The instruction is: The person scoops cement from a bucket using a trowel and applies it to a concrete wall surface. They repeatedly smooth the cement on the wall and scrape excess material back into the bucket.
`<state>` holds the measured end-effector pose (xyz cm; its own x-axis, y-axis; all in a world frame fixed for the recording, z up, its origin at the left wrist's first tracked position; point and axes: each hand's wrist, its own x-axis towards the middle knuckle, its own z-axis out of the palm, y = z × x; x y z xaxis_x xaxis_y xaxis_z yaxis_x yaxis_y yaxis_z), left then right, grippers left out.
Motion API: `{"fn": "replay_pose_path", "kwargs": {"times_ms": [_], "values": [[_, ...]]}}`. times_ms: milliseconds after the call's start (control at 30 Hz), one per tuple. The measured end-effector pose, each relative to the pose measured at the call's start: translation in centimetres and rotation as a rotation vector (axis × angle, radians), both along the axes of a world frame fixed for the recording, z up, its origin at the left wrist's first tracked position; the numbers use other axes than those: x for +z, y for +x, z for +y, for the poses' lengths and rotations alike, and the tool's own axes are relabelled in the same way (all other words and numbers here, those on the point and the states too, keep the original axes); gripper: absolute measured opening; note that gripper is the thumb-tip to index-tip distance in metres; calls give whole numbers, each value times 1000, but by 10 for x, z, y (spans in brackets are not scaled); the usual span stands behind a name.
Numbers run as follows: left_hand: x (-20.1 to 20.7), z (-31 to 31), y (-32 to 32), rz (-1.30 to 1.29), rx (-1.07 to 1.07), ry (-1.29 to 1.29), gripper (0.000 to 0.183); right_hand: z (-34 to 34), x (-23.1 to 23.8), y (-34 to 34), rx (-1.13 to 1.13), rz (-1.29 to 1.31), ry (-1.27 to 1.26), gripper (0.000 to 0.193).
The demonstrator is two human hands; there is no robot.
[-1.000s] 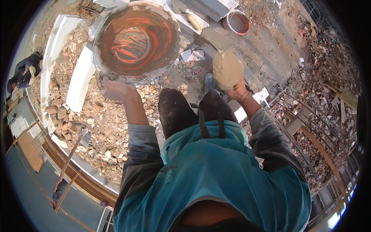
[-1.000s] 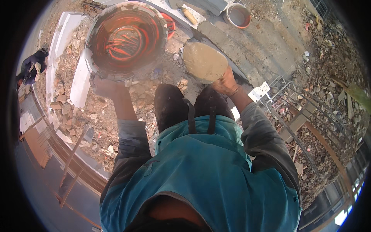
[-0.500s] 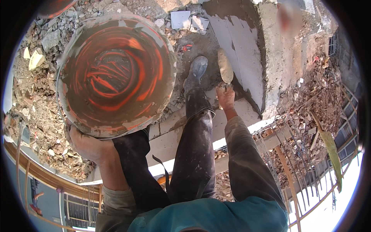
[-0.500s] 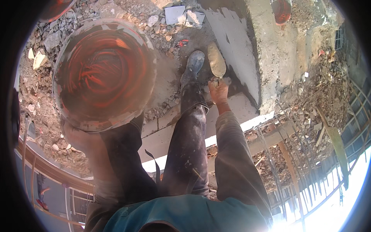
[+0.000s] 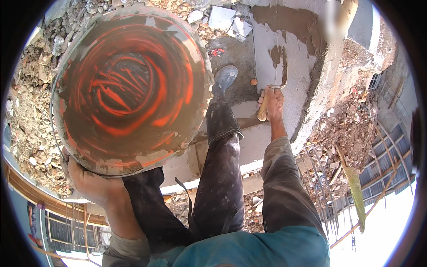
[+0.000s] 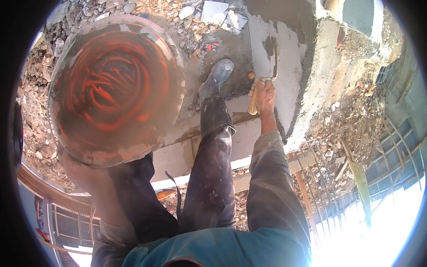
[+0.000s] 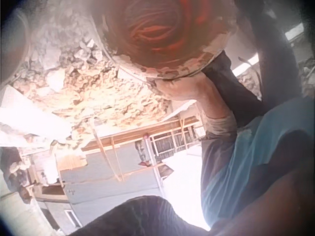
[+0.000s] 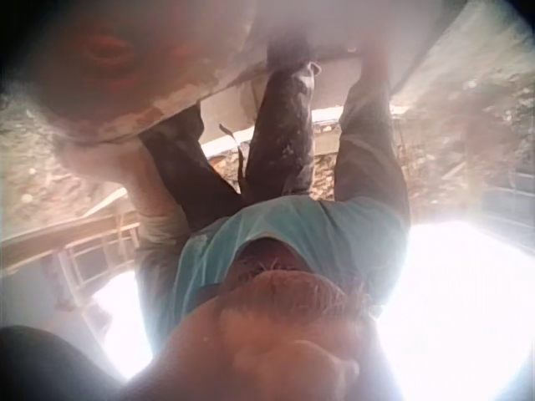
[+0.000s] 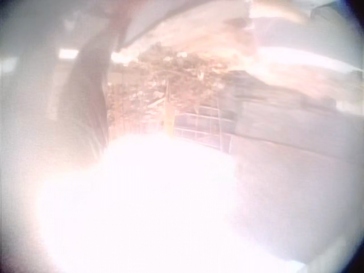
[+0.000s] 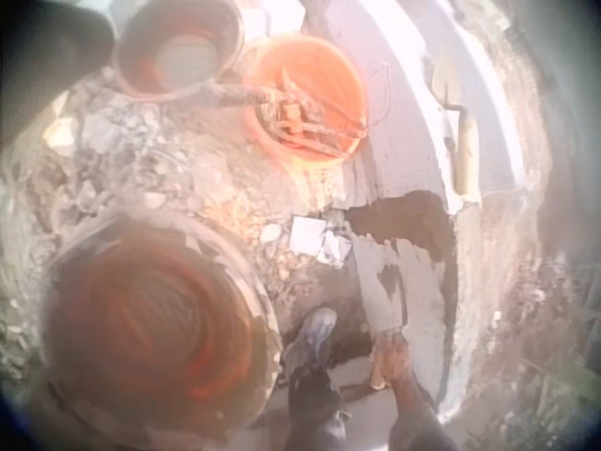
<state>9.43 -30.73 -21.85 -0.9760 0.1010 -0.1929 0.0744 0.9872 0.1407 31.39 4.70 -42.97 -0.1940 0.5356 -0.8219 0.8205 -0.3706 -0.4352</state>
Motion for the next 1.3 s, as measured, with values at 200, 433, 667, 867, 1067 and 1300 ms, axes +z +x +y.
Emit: {"fn": "replay_pose_path", "kwargs": {"times_ms": [200,433,667,867,1067,1300], "values": [[-1,2,6,-41,320,188,55,14,-39,-20,314,-310,74,17],[-1,-13,18,-65,338,145,53,28,-21,-73,234,-94,41,17],[-1,-12,23,-23,316,100,50,31,-6,-107,94,87,-26,22],[-3,-4,20,-48,216,58,54,34,-35,-87,241,-151,13,16],[2,0,23,-31,132,-54,57,-4,-18,-20,302,-16,196,24],[-8,5,25,-16,155,71,57,18,-80,65,434,-186,325,24]]}}
